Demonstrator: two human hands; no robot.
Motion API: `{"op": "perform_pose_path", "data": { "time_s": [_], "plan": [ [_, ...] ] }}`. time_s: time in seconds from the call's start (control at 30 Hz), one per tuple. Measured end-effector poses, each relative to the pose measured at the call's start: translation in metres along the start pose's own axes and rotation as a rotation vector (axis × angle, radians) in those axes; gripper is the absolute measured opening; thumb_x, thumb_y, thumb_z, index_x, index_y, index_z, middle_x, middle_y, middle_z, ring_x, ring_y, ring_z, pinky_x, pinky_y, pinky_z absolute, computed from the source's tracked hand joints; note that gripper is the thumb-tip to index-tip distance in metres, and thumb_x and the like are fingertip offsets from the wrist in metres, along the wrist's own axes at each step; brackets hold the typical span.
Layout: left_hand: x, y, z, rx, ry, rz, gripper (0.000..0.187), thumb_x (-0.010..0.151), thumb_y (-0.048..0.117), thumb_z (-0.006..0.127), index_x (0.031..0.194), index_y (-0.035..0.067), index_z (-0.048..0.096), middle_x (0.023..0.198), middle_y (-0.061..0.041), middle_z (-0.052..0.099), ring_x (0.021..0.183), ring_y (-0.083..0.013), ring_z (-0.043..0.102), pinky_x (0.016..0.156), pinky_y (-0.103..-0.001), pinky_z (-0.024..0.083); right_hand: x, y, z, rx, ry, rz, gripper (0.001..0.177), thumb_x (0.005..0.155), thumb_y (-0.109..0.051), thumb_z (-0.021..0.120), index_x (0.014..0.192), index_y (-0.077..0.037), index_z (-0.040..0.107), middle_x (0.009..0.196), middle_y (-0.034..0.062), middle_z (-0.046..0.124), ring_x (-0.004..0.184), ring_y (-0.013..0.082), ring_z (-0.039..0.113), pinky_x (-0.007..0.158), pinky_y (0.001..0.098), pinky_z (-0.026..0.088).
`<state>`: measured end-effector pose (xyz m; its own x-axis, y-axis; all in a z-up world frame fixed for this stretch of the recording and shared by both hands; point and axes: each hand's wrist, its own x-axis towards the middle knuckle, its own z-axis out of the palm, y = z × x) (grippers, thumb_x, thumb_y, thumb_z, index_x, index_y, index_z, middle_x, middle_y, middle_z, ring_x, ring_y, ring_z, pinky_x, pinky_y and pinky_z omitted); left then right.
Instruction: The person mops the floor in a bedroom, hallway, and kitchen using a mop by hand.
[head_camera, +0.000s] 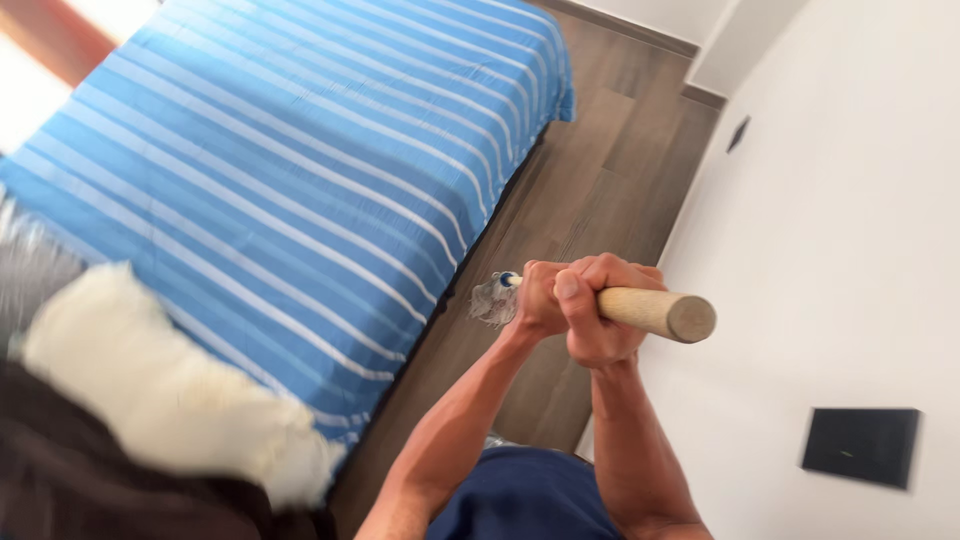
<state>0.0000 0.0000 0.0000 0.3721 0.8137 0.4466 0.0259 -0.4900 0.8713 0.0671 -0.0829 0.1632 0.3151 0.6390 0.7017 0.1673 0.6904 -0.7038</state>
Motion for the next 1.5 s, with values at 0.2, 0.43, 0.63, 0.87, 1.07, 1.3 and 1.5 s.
{"op": "perform_pose_path", "data": {
  "time_s": [0.2, 0.43, 0.63, 0.87, 1.07, 1.3, 1.5],
  "plan": [
    [0.102, -0.029, 0.011, -0.177, -0.119, 0.073, 0.037, 0.088, 0.032, 0.082, 0.073, 0.008, 0.060, 0.067, -0.012, 0.055, 0.057, -0.0230, 0.047, 0.055, -0.038, 0.048, 0.065, 0.067, -0.001, -0.104, 0.118, 0.009, 0.038, 0.106, -0.004, 0.076, 0.075, -0.006, 0.055, 0.064, -0.0002, 0.059, 0.056, 0.0075, 0.049, 0.052, 0.0252, 0.041],
    [0.215, -0.106, 0.058, -0.148, -0.169, 0.014, 0.040, 0.083, 0.031, 0.083, 0.068, 0.008, 0.054, 0.063, -0.009, 0.044, 0.058, -0.0184, 0.037, 0.051, -0.039, 0.039, 0.153, 0.166, -0.030, -0.225, 0.161, -0.057, 0.039, 0.104, -0.006, 0.078, 0.073, -0.007, 0.055, 0.063, -0.0011, 0.058, 0.054, 0.0089, 0.052, 0.051, 0.0248, 0.041],
    [0.336, -0.180, 0.125, -0.207, -0.153, 0.039, 0.041, 0.085, 0.032, 0.082, 0.069, 0.008, 0.053, 0.064, -0.007, 0.046, 0.058, -0.0173, 0.041, 0.052, -0.038, 0.039, 0.248, 0.269, -0.087, -0.227, 0.143, -0.071, 0.037, 0.102, -0.004, 0.077, 0.072, -0.006, 0.055, 0.063, 0.0004, 0.060, 0.053, 0.0089, 0.051, 0.050, 0.0247, 0.040],
    [0.496, -0.233, 0.187, -0.190, -0.086, 0.039, 0.040, 0.086, 0.032, 0.081, 0.070, 0.006, 0.054, 0.063, -0.007, 0.050, 0.057, -0.0145, 0.044, 0.052, -0.037, 0.038, 0.390, 0.379, -0.154, -0.141, 0.046, -0.036, 0.038, 0.100, -0.002, 0.077, 0.070, -0.008, 0.054, 0.060, -0.0013, 0.057, 0.050, 0.0087, 0.049, 0.052, 0.0276, 0.038],
    [0.610, -0.299, 0.217, -0.158, -0.028, -0.034, 0.045, 0.088, 0.030, 0.079, 0.067, 0.006, 0.047, 0.060, -0.006, 0.042, 0.060, -0.0128, 0.036, 0.052, -0.038, 0.032, 0.486, 0.470, -0.179, -0.095, -0.037, -0.065, 0.037, 0.098, -0.004, 0.077, 0.071, -0.009, 0.053, 0.062, 0.0004, 0.061, 0.051, 0.0120, 0.056, 0.056, 0.0277, 0.048],
    [0.768, -0.384, 0.226, -0.112, 0.071, 0.033, 0.039, 0.086, 0.024, 0.078, 0.067, 0.006, 0.049, 0.060, -0.008, 0.040, 0.058, -0.0144, 0.033, 0.050, -0.038, 0.033, 0.608, 0.607, -0.188, -0.069, -0.112, -0.097, 0.034, 0.096, -0.003, 0.076, 0.072, -0.007, 0.052, 0.063, 0.0022, 0.061, 0.053, 0.0141, 0.058, 0.054, 0.0271, 0.049],
    [0.896, -0.452, 0.211, -0.048, 0.129, -0.030, 0.034, 0.085, 0.024, 0.076, 0.068, 0.006, 0.053, 0.061, -0.010, 0.041, 0.058, -0.0144, 0.034, 0.052, -0.037, 0.035, 0.720, 0.708, -0.173, -0.005, -0.191, -0.092, 0.034, 0.093, -0.003, 0.075, 0.069, -0.008, 0.052, 0.062, 0.0026, 0.063, 0.050, 0.0125, 0.056, 0.056, 0.0278, 0.047]
  ]
}}
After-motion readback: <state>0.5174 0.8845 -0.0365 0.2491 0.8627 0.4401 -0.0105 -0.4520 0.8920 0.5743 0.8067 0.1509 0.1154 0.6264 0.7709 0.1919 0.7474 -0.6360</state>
